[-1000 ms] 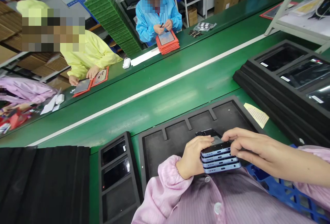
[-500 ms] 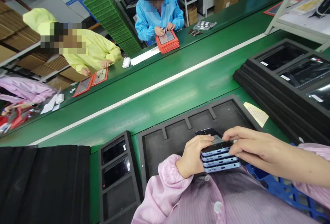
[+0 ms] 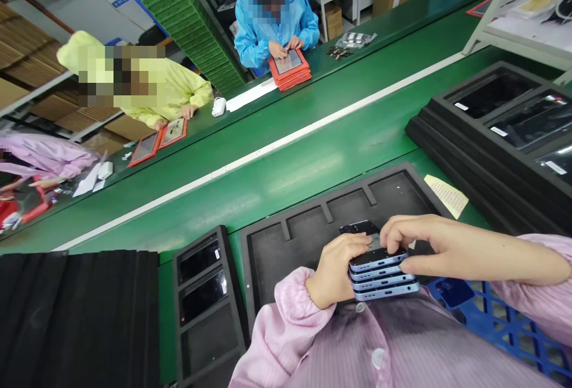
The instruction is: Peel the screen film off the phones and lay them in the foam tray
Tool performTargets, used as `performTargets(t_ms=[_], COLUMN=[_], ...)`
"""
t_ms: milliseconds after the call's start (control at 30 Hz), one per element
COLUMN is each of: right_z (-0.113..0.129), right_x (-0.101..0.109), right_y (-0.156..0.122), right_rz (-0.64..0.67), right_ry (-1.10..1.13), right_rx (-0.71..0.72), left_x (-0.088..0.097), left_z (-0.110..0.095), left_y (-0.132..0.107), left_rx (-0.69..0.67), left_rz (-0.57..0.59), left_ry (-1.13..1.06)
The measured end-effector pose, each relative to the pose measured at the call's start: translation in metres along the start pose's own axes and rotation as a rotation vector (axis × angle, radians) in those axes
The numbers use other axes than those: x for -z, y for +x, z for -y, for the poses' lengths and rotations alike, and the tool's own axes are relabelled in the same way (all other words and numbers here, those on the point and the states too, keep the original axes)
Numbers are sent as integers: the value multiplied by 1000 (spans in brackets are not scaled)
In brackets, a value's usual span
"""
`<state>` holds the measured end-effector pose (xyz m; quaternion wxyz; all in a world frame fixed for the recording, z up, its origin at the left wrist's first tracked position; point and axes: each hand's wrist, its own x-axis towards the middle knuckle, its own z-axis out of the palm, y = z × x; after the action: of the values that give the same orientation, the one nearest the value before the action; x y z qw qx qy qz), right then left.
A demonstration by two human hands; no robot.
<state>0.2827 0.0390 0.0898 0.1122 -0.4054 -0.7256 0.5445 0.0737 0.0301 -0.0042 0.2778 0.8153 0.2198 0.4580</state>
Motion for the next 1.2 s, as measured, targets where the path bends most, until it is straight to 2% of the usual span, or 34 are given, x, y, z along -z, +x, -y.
performTargets(t_ms=[167,433,633,1000,1200], right_z=[-5,-19,-22,-24,-22], right_x=[-1,-10,-17,-21,-17], right_y=[1,0,-4,-5,-7], right_rz=[32,-45,-95,-66,-38], right_ry=[112,170,135,163,173], right_rx=[16,144,152,155,143], left_x=[-1,4,4,9,8], left_z=[3,3,1,0,-1], left_y=[-3,-6,-7,-11,-11], left_rx=[5,50,58,49,42], left_rz=[8,46,36,132,111], left_ry=[-48,-98,-64,-69,-43])
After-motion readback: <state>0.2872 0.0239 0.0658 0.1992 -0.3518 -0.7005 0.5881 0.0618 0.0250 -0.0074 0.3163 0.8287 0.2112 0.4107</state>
